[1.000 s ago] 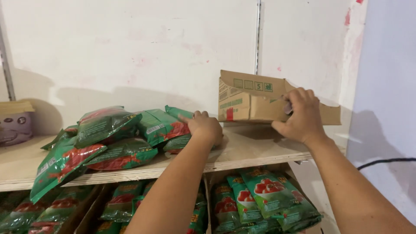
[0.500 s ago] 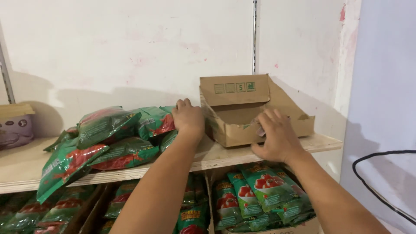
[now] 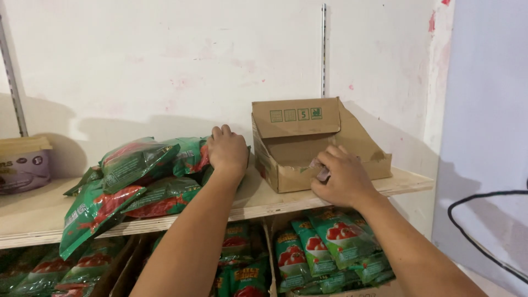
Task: Clean the grocery store shelves with a cloth and organize tubs and sauce packets.
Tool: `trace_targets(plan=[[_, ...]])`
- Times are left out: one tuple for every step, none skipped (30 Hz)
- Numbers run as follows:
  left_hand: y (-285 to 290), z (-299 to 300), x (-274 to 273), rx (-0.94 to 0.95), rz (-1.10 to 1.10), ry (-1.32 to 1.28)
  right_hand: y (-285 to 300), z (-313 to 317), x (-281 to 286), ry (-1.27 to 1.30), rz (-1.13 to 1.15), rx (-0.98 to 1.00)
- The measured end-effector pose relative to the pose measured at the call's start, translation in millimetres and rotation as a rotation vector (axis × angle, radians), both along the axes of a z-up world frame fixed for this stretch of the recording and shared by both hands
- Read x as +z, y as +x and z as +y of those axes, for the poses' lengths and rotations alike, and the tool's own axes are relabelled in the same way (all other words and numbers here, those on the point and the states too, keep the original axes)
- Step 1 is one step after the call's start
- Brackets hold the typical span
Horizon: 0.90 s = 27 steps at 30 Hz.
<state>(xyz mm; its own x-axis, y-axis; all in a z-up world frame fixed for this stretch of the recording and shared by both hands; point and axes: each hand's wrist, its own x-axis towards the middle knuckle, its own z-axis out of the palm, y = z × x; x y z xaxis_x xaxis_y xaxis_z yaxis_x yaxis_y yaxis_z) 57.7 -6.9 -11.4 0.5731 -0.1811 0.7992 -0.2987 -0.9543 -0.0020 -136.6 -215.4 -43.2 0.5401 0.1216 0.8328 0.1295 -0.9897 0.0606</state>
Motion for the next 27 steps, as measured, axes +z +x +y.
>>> trace_targets(plan=[[-1.5,-1.0,-0.9,-0.002,0.001,0.007,-2.0,1.1,-0.9,0.007,0.001,-0.002],[-2.7,-0.3,-1.9,-0.02,-0.012,-0.012,-2.8,3.0,0.0,0.01,0.004,0.0],[-3.7,0.8,-2.9,-0.039,-0.024,-0.032,-3.6,5.2,0.8,0.013,0.007,0.002],[-6.6,2.3,-3.5,-0.036,-0.02,-0.034,-4.9,6.9,-0.5,0.011,0.011,0.004],[-9.5,3.8,-4.1,-0.038,-0.016,-0.026,-6.3,8.4,-1.6,0.001,-0.004,0.009],[-12.3,4.3,-2.4,-0.042,-0.017,-0.016,-8.0,9.6,-2.0,-0.007,-0.023,0.012],[-10.0,4.9,-3.1,-0.042,-0.017,-0.015,-9.0,11.3,-1.6,-0.006,-0.024,0.012],[-8.1,3.1,-4.1,-0.057,-0.032,-0.033,-11.4,11.6,-1.9,-0.005,-0.031,-0.005],[-6.0,1.0,-5.2,-0.071,-0.047,-0.051,-13.6,11.7,-2.2,-0.005,-0.038,-0.022],[-10.2,0.6,-5.7,-0.076,-0.045,-0.049,-15.5,11.0,-2.1,-0.002,-0.036,-0.028],[-14.3,0.3,-6.2,-0.075,-0.047,-0.026,-17.4,10.4,-1.9,0.003,-0.021,-0.049],[-17.9,1.8,-5.9,-0.07,-0.049,-0.003,-18.0,10.9,-0.7,0.008,-0.005,-0.066],[-20.2,1.2,-6.3,-0.072,-0.047,-0.002,-18.9,10.9,-0.9,0.009,-0.003,-0.068],[-22.6,1.3,-6.9,-0.083,-0.03,-0.005,-19.5,11.3,-0.7,0.006,0.004,-0.083],[-25.3,1.6,-7.7,-0.095,-0.012,-0.009,-20.4,11.8,-0.7,0.002,0.012,-0.099],[-25.3,1.8,-9.0,-0.093,-0.01,-0.012,-20.5,11.7,-1.3,-0.001,0.014,-0.097],[-25.5,1.9,-10.3,-0.085,-0.023,0.007,-20.9,11.6,-1.6,-0.003,0.003,-0.092],[-25.5,2.0,-9.2,-0.077,-0.041,0.03,-21.0,11.7,-1.7,-0.001,-0.014,-0.087],[-24.3,1.2,-9.3,-0.076,-0.044,0.031,-20.1,12.8,-2.0,0.0,-0.018,-0.086],[-23.6,-0.3,-10.3,-0.077,-0.035,0.026,-19.8,13.4,-2.4,0.001,-0.023,-0.076],[-23.0,-2.0,-11.1,-0.078,-0.026,0.02,-19.6,13.7,-2.8,0.002,-0.028,-0.067],[-23.2,-2.6,-11.3,-0.08,-0.03,0.023,-17.2,14.5,-2.7,0.005,-0.032,-0.069],[-23.2,-3.3,-11.5,-0.086,-0.027,0.014,-14.7,15.2,-2.5,-0.004,-0.041,-0.07],[-23.2,-4.6,-11.7,-0.093,-0.025,0.005,-12.2,15.5,-2.8,-0.012,-0.051,-0.071],[-24.9,-5.5,-10.9,-0.097,-0.029,0.01,-12.2,15.2,-2.4,-0.007,-0.055,-0.075],[-26.2,-5.3,-11.1,-0.102,-0.008,0.003,-11.5,15.7,-2.2,-0.013,-0.058,-0.083],[-27.1,-4.4,-11.5,-0.106,0.014,-0.005,-10.5,16.8,-2.0,-0.019,-0.061,-0.091]])
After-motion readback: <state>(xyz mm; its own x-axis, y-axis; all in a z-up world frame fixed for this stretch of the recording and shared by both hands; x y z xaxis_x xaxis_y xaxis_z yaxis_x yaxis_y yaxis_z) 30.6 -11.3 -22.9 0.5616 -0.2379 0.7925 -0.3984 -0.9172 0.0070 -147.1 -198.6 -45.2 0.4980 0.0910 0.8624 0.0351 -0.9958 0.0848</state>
